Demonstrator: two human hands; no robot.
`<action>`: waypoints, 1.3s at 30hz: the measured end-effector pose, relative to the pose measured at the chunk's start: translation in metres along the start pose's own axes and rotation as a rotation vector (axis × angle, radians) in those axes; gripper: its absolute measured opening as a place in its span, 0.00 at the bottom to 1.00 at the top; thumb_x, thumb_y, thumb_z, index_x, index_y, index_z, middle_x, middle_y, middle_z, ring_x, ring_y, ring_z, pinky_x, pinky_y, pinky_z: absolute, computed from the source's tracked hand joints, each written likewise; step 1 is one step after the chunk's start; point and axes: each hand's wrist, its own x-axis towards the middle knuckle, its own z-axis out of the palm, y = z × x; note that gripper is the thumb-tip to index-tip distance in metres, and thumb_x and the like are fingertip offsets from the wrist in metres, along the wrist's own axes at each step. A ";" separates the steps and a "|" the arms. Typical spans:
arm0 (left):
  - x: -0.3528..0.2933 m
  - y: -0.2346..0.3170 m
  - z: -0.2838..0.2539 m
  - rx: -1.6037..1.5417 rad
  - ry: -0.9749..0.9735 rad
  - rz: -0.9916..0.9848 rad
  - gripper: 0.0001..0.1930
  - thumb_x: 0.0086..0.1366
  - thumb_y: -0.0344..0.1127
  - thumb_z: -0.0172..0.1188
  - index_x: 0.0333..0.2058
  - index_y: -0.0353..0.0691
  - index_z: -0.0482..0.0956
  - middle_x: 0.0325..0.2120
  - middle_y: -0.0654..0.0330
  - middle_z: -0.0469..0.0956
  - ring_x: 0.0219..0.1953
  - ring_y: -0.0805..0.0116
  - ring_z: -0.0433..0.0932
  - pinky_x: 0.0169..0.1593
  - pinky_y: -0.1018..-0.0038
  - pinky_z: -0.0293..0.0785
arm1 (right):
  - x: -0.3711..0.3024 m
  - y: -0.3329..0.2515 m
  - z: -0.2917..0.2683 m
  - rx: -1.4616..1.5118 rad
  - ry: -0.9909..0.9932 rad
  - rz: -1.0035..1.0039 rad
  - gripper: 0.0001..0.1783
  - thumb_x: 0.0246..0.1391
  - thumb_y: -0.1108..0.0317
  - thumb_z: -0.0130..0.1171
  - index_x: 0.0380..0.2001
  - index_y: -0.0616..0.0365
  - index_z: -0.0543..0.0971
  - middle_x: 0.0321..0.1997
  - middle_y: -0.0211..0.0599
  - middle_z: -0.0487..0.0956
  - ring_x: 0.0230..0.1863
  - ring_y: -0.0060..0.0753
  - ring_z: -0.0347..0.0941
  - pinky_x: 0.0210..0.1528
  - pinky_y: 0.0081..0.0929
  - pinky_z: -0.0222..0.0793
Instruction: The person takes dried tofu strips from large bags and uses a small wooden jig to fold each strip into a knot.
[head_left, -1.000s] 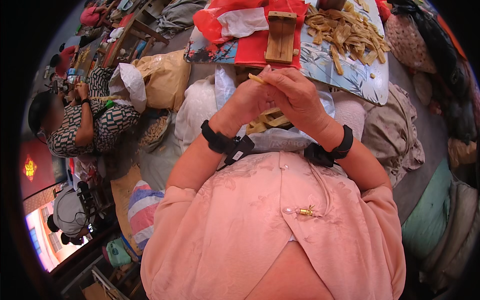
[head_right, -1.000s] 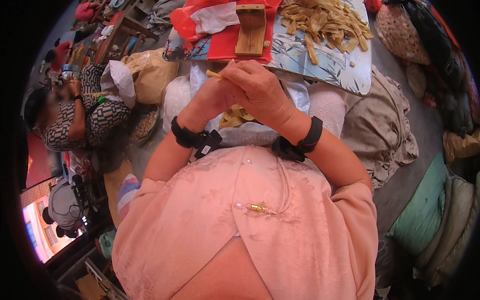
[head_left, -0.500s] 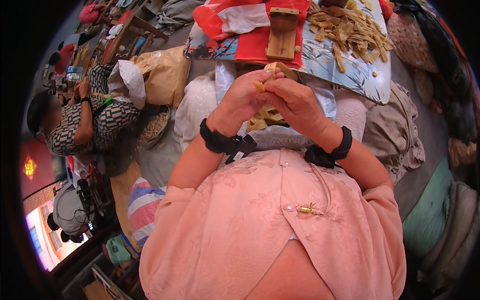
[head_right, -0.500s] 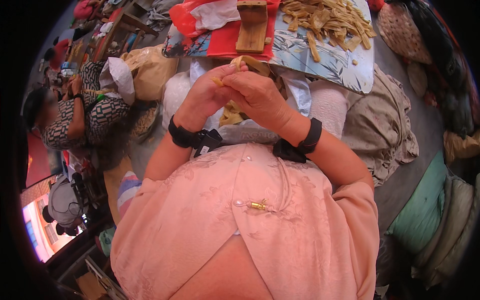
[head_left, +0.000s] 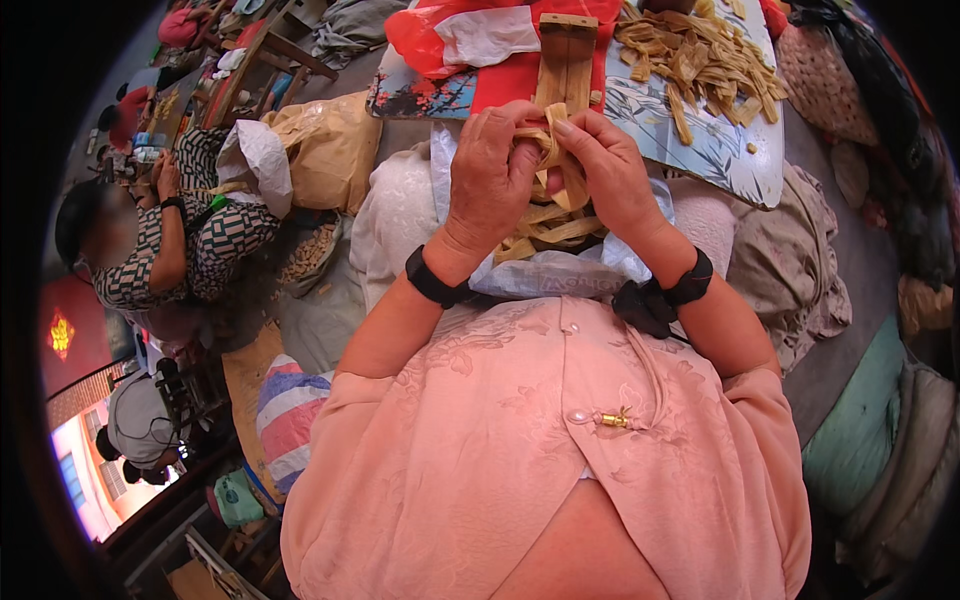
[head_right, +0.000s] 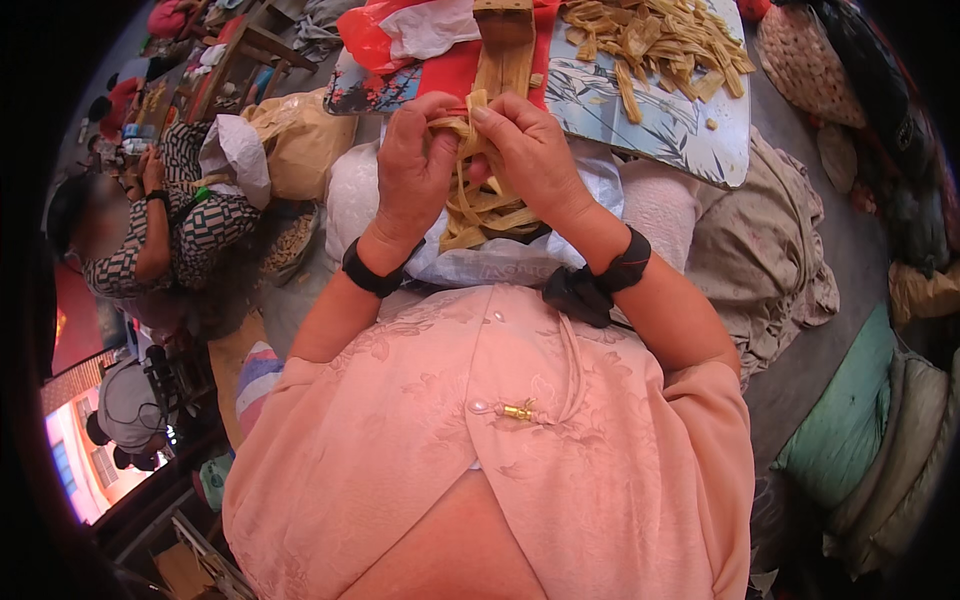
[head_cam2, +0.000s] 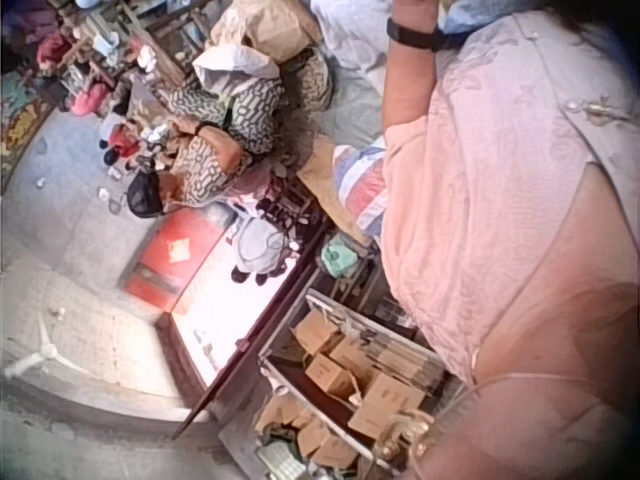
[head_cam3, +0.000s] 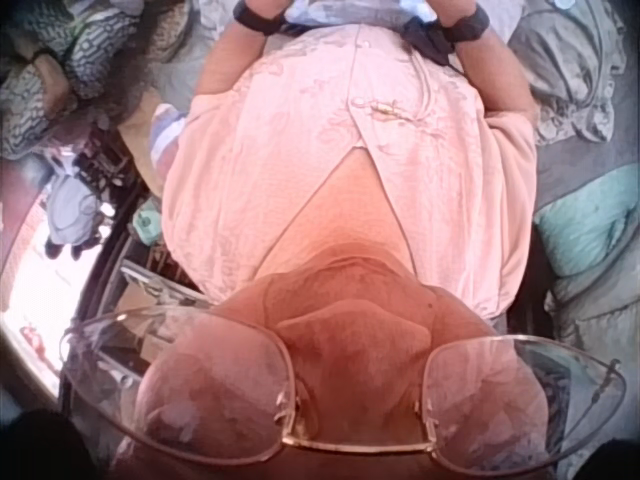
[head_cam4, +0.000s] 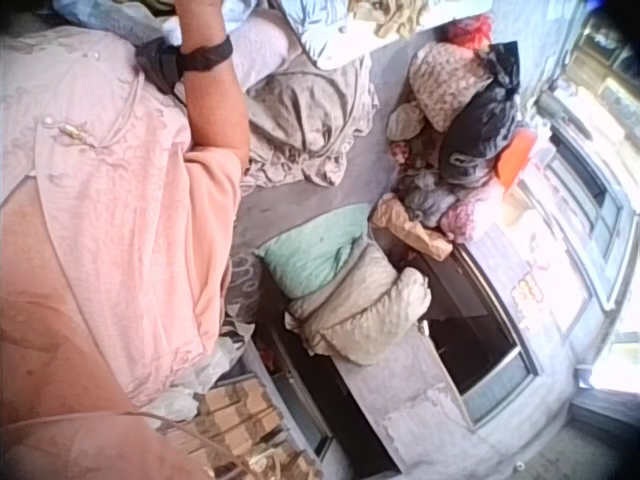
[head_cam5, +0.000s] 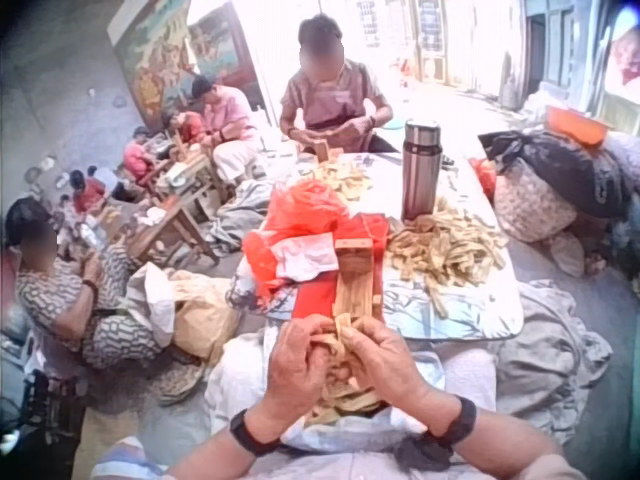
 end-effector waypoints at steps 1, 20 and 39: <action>0.003 0.001 -0.001 -0.004 0.052 0.058 0.16 0.49 0.21 0.51 0.39 0.39 0.73 0.31 0.53 0.71 0.35 0.53 0.69 0.39 0.66 0.66 | -0.001 -0.005 0.002 0.333 -0.051 0.262 0.09 0.57 0.66 0.50 0.30 0.61 0.70 0.21 0.26 0.70 0.22 0.20 0.69 0.22 0.23 0.62; 0.010 0.000 -0.004 -0.777 -0.123 -0.411 0.06 0.65 0.30 0.49 0.38 0.33 0.69 0.31 0.65 0.73 0.32 0.79 0.72 0.37 0.83 0.70 | -0.002 -0.028 -0.012 -0.140 -0.239 -0.025 0.12 0.57 0.63 0.54 0.36 0.62 0.78 0.29 0.22 0.75 0.29 0.09 0.64 0.29 0.09 0.60; 0.019 0.007 0.003 0.196 -0.243 0.118 0.18 0.50 0.26 0.59 0.42 0.37 0.69 0.35 0.53 0.71 0.39 0.54 0.72 0.42 0.67 0.69 | 0.013 0.001 -0.031 -0.083 -0.155 0.035 0.07 0.55 0.68 0.54 0.29 0.61 0.74 0.23 0.18 0.69 0.23 0.08 0.59 0.23 0.11 0.55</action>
